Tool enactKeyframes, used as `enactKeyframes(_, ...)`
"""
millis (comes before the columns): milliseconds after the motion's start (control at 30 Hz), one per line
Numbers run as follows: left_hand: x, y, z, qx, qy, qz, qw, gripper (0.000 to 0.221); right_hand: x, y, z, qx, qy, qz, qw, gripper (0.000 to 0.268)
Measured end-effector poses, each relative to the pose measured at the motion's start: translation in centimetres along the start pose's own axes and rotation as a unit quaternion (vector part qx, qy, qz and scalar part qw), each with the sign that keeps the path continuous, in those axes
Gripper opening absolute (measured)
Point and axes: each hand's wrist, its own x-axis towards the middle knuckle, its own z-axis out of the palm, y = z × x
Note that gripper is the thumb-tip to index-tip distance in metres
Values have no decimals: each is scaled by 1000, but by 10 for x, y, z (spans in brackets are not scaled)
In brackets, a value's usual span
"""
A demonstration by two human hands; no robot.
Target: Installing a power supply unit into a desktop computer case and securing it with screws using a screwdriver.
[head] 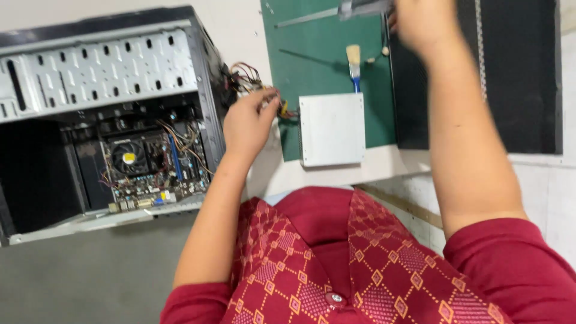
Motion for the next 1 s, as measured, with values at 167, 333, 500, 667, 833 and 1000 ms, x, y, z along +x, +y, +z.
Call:
enactKeyframes(167,-11,-21,-3,65,8,5,998,31,9,55,126,239,0,78,968,14)
enactKeyframes(333,-15,-29,8,123,-46,25,991,29,34,76,167,190,-63,264,944,21)
enactKeyframes(500,-13,-39,27,58,-42,102,992,17,131,18,173,-376,-137,127,908,63)
enactKeyframes(667,-13,-26,7,-34,-98,99,990,17,210,-18,218,-337,-102,-80,932,42)
enactKeyframes(833,-15,-31,14,-16,-82,107,991,18,206,3,218,-402,-127,-117,899,14)
enactKeyframes(1000,0,-14,-10,-52,-227,-4,972,32,115,-43,129,7,-39,-98,994,31)
